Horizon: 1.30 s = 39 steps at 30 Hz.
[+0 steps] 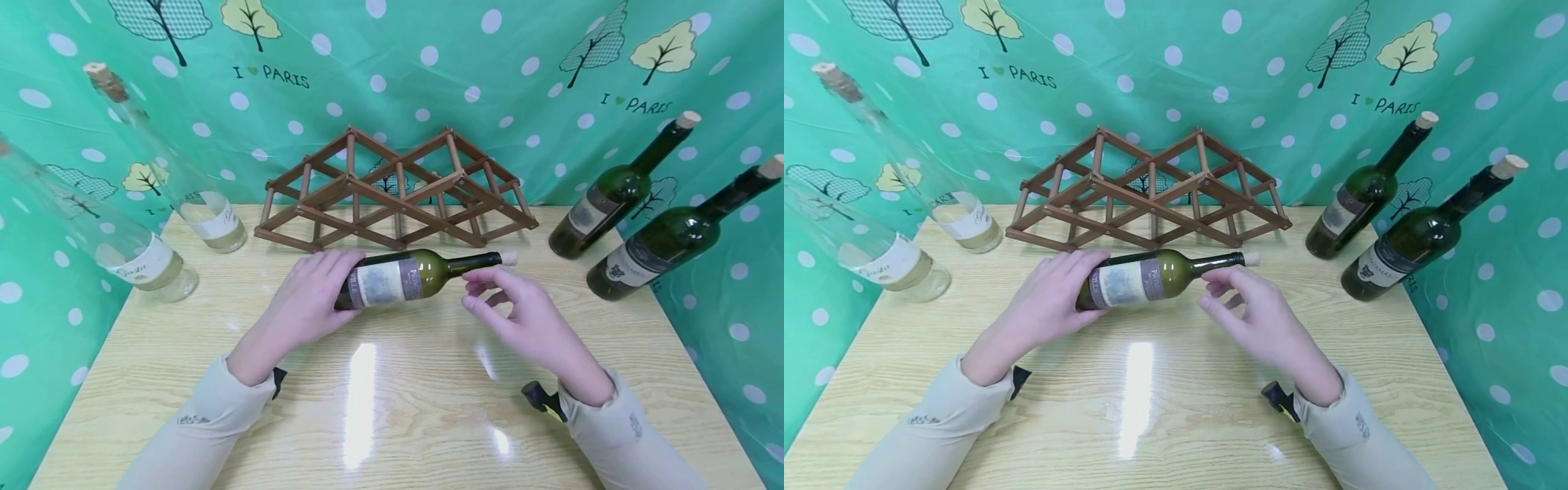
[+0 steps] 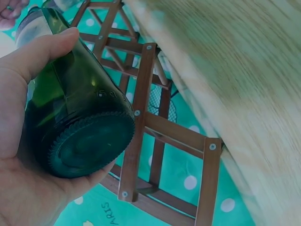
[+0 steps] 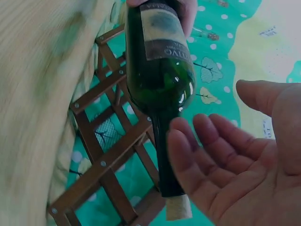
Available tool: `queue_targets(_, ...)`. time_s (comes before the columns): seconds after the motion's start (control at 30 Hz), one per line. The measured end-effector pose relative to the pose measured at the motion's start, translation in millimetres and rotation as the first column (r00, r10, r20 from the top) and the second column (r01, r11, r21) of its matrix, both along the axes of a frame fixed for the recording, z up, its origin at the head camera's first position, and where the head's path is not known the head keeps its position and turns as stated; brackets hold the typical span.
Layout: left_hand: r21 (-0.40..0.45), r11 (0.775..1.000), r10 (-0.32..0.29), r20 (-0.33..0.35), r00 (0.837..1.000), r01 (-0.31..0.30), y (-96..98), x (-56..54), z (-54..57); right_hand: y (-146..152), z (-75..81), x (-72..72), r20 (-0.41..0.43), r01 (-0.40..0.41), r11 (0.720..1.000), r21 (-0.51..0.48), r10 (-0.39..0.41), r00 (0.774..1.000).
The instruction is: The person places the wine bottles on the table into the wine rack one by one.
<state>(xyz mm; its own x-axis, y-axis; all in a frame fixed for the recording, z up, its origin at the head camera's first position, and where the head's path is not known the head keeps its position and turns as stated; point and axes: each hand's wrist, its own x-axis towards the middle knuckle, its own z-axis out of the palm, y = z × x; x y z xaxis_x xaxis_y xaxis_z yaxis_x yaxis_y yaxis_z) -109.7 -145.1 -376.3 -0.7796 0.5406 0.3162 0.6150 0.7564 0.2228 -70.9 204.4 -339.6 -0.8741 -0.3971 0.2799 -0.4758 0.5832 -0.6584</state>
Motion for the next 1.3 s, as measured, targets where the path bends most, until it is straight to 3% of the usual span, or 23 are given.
queue_targets(0.07, -0.006, 1.000, -0.003, 0.004, 1.000, 0.003, -0.9, 0.9, -0.8, -0.6, -0.3, -0.3, -0.107, -0.022, 0.999, 0.044, 0.027, 0.994)
queue_targets(0.17, -0.020, 1.000, -0.009, 0.008, 1.000, 0.009, -2.1, 2.6, -1.6, -0.9, -3.0, -2.9, -0.246, -0.026, 0.991, 0.133, 0.059, 0.968)
queue_targets(0.3, -0.039, 0.999, -0.012, 0.017, 1.000, 0.012, -3.0, 4.3, -2.8, -0.7, -8.9, -8.0, -0.324, -0.006, 0.966, 0.257, 0.092, 0.942)
queue_targets(0.53, -0.069, 0.997, -0.019, 0.042, 0.999, 0.022, -2.5, 7.2, -3.9, -1.0, -22.8, -15.8, -0.346, 0.023, 0.892, 0.451, 0.151, 0.926)
queue_targets(0.73, -0.082, 0.996, -0.035, 0.064, 0.997, 0.041, -0.9, 9.6, -3.3, -4.6, -33.1, -17.3, -0.332, 0.025, 0.850, 0.527, 0.179, 0.926)
queue_targets(1.1, -0.124, 0.990, -0.056, 0.108, 0.993, 0.070, 2.2, 12.7, -4.4, -6.9, -50.4, -15.1, -0.308, -0.009, 0.826, 0.564, 0.221, 0.925)
queue_targets(1.3, -0.125, 0.989, -0.061, 0.120, 0.991, 0.076, 3.2, 14.4, -4.9, -5.3, -57.7, -13.4, -0.315, -0.031, 0.832, 0.553, 0.244, 0.917)
